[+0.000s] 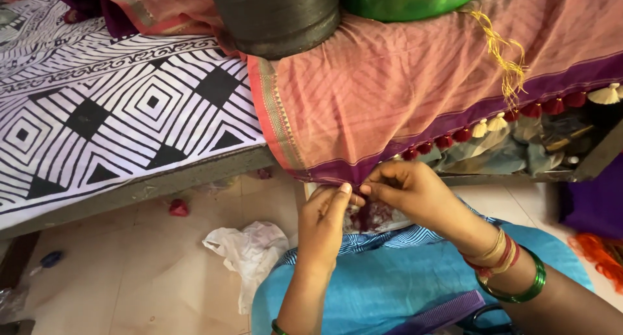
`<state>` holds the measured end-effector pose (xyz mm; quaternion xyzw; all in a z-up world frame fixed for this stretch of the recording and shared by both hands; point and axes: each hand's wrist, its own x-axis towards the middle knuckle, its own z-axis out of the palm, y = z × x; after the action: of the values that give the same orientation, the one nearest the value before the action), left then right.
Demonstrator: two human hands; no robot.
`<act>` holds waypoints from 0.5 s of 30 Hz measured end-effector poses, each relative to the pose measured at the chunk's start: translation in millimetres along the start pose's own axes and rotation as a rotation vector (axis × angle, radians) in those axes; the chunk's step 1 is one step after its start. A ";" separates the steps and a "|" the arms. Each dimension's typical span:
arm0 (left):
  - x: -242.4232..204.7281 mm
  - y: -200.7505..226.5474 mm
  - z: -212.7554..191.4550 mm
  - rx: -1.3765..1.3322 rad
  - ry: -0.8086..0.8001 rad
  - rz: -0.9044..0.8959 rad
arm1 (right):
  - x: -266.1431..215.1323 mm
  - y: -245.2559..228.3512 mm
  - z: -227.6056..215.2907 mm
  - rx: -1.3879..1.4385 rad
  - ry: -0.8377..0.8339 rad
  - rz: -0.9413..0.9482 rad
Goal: The recorder is finishing the decorative border of a sari, trimming excess threads and securing tassels by hand and with scissors.
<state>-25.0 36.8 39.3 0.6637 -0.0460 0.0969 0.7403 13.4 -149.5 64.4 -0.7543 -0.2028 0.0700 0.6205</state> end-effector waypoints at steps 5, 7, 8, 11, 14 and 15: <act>0.1 -3.2 2.2 -0.037 -0.013 -0.021 | -1.1 -1.9 0.8 0.025 -0.007 -0.003; 0.0 0.2 3.2 -0.076 0.008 -0.094 | -1.6 -5.6 0.9 -0.001 -0.006 -0.032; 2.3 -1.2 -1.9 -0.075 0.008 -0.093 | -1.5 -4.1 0.9 0.000 -0.006 -0.033; 5.0 -0.1 -11.2 -0.063 0.091 -0.066 | -2.9 0.0 0.7 -0.040 0.029 0.021; 0.2 8.8 -11.4 0.130 0.149 -0.021 | -2.7 -2.7 4.1 -0.028 0.061 -0.003; -1.3 7.4 -9.9 0.139 0.117 0.111 | -3.2 -5.5 5.0 -0.109 0.091 -0.029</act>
<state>-28.4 47.2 45.2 0.7029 -0.0325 0.1792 0.6876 7.5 -145.3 68.1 -0.7864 -0.1889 0.0154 0.5880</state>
